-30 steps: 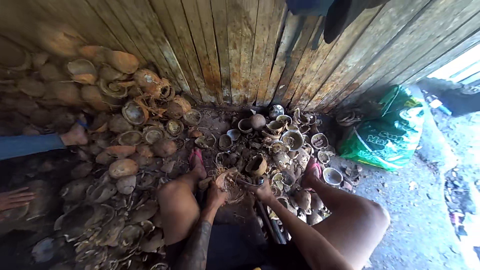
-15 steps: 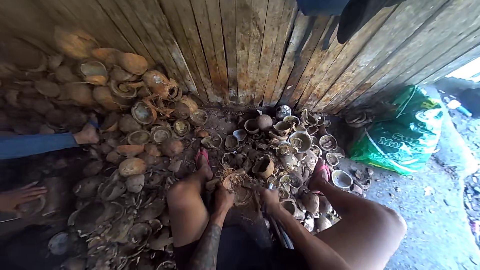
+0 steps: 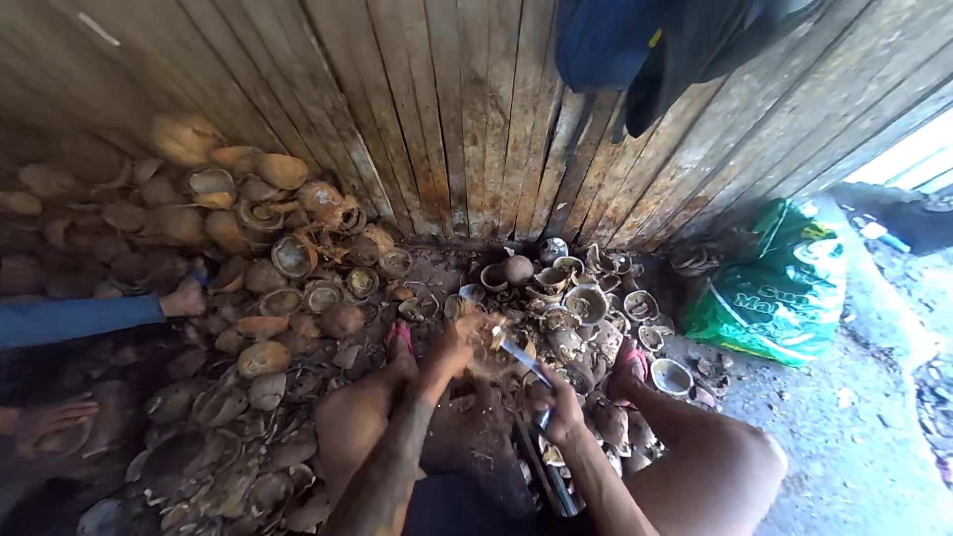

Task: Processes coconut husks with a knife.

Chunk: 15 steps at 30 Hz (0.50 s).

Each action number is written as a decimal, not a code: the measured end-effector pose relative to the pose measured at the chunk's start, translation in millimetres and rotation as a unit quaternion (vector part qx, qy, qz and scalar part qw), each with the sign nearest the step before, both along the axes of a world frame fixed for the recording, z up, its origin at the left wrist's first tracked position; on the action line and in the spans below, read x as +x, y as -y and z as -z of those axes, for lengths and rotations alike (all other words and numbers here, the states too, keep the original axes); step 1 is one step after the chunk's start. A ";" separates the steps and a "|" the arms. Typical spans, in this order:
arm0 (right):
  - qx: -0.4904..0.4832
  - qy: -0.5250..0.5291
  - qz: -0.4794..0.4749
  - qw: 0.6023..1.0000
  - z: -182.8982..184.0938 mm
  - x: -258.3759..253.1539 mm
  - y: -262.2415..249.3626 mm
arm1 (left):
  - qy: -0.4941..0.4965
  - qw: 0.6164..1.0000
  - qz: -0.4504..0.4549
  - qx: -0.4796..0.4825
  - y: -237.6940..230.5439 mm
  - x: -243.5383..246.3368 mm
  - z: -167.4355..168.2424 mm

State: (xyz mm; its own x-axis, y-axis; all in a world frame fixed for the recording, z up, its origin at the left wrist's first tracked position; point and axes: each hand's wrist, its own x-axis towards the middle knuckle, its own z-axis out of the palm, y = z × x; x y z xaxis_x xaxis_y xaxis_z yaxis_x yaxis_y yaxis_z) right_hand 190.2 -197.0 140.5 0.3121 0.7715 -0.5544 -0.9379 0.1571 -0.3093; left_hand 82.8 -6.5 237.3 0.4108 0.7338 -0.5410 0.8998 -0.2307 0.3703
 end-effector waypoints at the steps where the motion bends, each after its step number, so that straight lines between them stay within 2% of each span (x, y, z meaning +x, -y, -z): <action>1: -0.004 -0.005 0.031 0.999 -10.3 6.4 6.4 | -0.030 0.998 0.019 0.043 -11.8 10.7 -4.1; 4: -0.074 0.029 0.068 0.995 -35.0 25.8 26.7 | -0.064 0.987 0.034 0.142 -53.6 16.1 -10.1; 6: -0.128 0.074 0.064 0.987 -34.6 29.8 51.3 | -0.040 0.990 -0.014 0.136 -80.6 2.0 -20.4; 9: -0.148 0.077 0.050 0.985 -13.5 24.7 90.3 | 0.092 0.986 -0.107 0.093 -108.6 -45.6 -27.4; 11: -0.091 0.076 -0.010 0.993 -10.0 17.0 98.5 | 0.228 0.948 -0.208 0.078 -111.8 -92.1 -11.0; 12: -0.044 0.089 -0.082 0.992 -27.3 7.6 89.0 | 0.282 0.916 -0.274 0.079 -107.3 -117.2 1.3; 13: -0.002 0.102 -0.184 0.978 -67.3 -11.5 69.3 | 0.325 0.879 -0.343 0.071 -97.8 -141.3 14.0; 14: 0.027 0.103 -0.290 0.951 -132.5 -42.3 44.7 | 0.348 0.839 -0.413 0.064 -85.8 -165.2 32.0; 15: 0.043 0.105 -0.390 0.914 -212.5 -80.2 21.2 | 0.357 0.805 -0.471 0.059 -70.9 -192.1 51.9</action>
